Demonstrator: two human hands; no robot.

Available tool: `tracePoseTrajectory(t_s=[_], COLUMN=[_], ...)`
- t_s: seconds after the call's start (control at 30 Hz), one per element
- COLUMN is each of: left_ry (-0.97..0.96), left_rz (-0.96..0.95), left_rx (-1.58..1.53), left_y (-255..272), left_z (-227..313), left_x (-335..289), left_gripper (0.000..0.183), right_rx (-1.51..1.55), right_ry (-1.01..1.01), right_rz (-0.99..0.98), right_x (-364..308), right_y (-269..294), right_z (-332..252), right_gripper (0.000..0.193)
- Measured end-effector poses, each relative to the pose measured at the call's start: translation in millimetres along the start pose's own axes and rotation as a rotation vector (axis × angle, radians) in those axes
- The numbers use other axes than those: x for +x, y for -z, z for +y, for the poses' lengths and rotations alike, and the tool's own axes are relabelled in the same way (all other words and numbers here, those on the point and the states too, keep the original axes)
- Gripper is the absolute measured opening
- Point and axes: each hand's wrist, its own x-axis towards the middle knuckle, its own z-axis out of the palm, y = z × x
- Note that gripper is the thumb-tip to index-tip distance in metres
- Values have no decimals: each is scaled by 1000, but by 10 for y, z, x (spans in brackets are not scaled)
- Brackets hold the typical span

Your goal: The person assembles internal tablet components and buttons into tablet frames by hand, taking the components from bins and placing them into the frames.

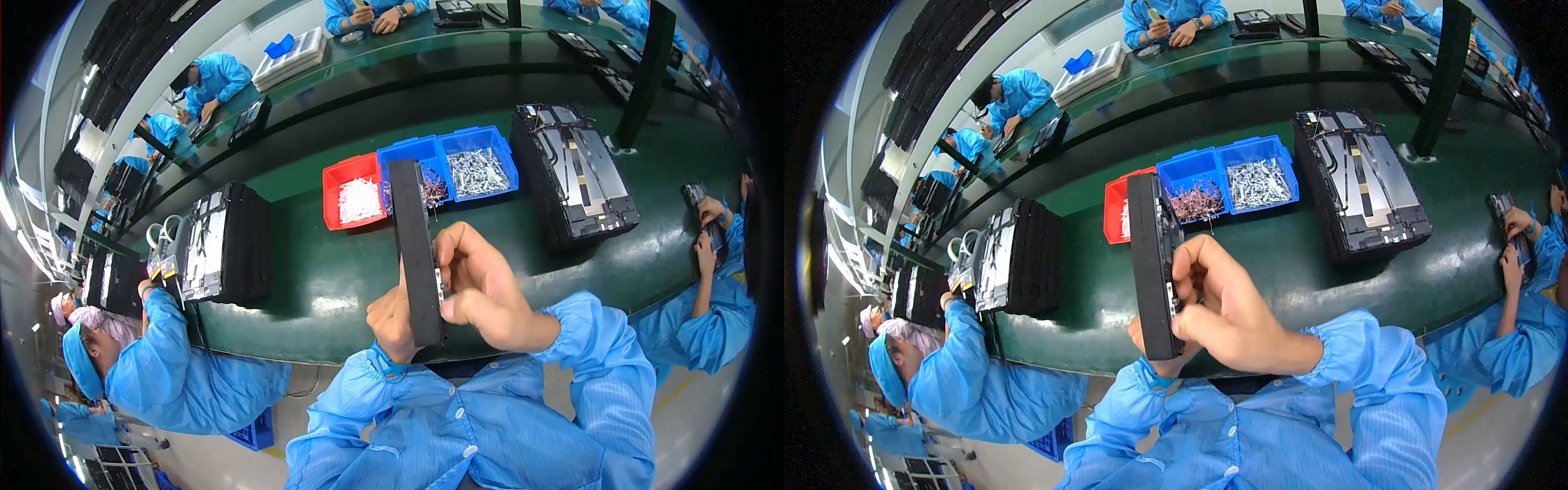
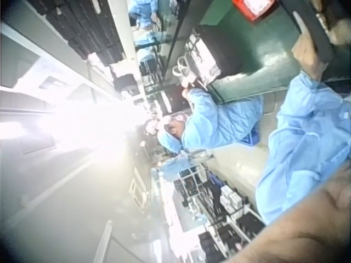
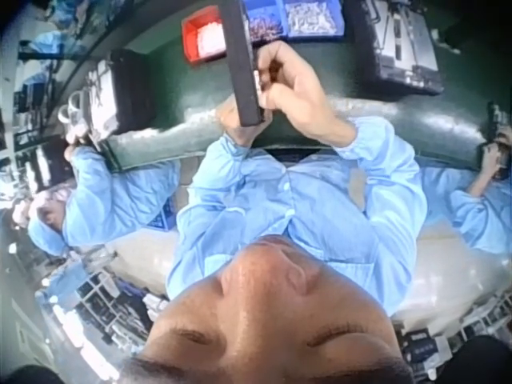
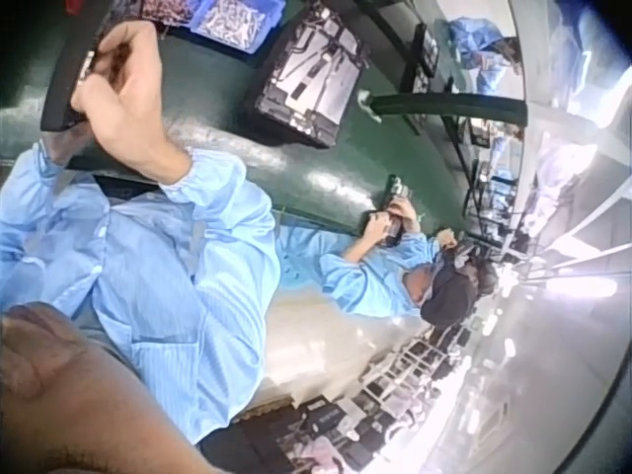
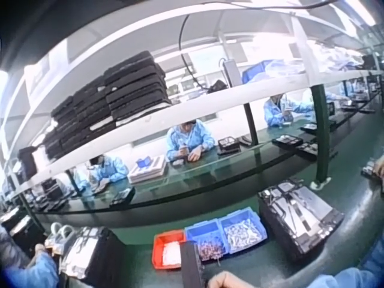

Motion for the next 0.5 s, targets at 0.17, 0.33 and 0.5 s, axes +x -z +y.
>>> tracePoseTrajectory(t_s=[0.17,0.33,0.5], left_ry=[34,17,21], left_rz=[0,73,106], left_rx=[-42,124,81], left_y=[-29,-67,-79], left_z=[-4,-65,-10], left_x=[4,-91,-39], left_gripper=[53,19,14], right_rx=[46,65,9], right_ry=[51,-34,-22], right_rz=[-17,-16,5], right_x=[-21,122,134], right_y=[-19,76,83], right_z=[57,-56,-53], right_gripper=[41,35,30])
